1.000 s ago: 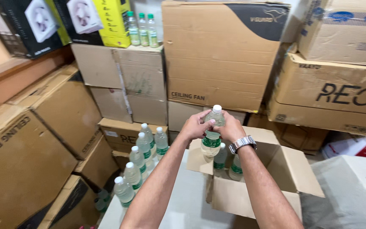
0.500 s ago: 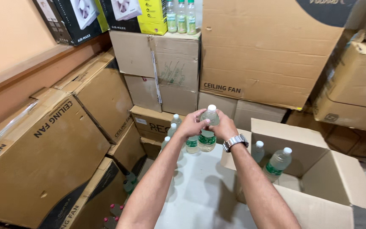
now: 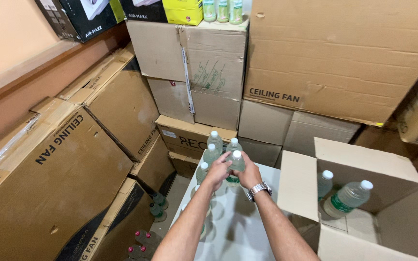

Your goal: The person places several clear plastic bottles containing liquid into a cardboard box, seals the box with adhesive tape by hand, and then lifts the box to place it on a stack of other boxes.

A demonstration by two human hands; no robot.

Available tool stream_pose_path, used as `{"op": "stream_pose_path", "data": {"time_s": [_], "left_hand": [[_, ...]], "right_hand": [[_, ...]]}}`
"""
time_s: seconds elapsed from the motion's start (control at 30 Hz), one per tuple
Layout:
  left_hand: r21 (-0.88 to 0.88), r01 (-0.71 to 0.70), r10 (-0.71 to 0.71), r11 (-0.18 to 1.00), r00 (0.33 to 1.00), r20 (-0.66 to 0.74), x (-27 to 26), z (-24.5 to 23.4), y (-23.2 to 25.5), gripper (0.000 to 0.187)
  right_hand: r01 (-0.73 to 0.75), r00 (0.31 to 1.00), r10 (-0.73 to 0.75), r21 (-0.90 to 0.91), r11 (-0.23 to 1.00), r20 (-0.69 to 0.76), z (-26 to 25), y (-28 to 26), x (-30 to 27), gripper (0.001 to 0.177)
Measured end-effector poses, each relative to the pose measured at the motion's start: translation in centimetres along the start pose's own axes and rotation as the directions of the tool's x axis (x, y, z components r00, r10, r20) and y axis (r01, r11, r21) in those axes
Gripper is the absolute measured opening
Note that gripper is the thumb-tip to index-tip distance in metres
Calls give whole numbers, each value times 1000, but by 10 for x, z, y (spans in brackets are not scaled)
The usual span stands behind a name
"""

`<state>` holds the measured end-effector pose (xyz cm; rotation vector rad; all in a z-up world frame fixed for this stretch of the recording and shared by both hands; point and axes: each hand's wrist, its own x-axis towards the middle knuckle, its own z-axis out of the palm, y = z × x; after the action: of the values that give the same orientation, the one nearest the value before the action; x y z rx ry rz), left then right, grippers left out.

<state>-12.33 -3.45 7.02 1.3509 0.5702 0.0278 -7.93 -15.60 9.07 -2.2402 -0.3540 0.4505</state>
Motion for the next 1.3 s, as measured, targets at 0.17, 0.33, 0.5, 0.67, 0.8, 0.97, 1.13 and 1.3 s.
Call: {"op": "stream_pose_path", "data": {"time_s": [0.17,0.33,0.5,0.67,0.8,0.97,1.13,1.3], "left_hand": [[-105,100,-105,989,994,-37,21,-12,-20,44],[-148,137,-150,979,986,-76,25,-12,-22,46],[-154,147,-167,977,978,-126,46,-17,-40,43],[-126,119,-135,985,983,-124,70,-18,-59,48],[89,86,-74,992,989,-124,40,-8,-32,59],[240,125,-85,963,982,-168,45,-5,-43,60],[322,75,7,944,970,-244,38,-8,-52,55],[159,-234,266,959,936,-229,-4,18,-2,54]], "right_hand": [[-53,997,52,15,998,63,25,8,19,88],[-75,992,78,-26,997,100,53,40,54,89],[-97,989,99,-29,995,106,61,45,62,89],[-78,988,89,-92,993,123,61,44,68,85],[-82,984,106,-161,984,146,62,56,76,86],[-61,987,78,-123,990,140,57,61,76,85],[4,997,3,-83,997,74,30,42,58,76],[157,987,-135,301,940,-92,-15,-1,21,57]]}}
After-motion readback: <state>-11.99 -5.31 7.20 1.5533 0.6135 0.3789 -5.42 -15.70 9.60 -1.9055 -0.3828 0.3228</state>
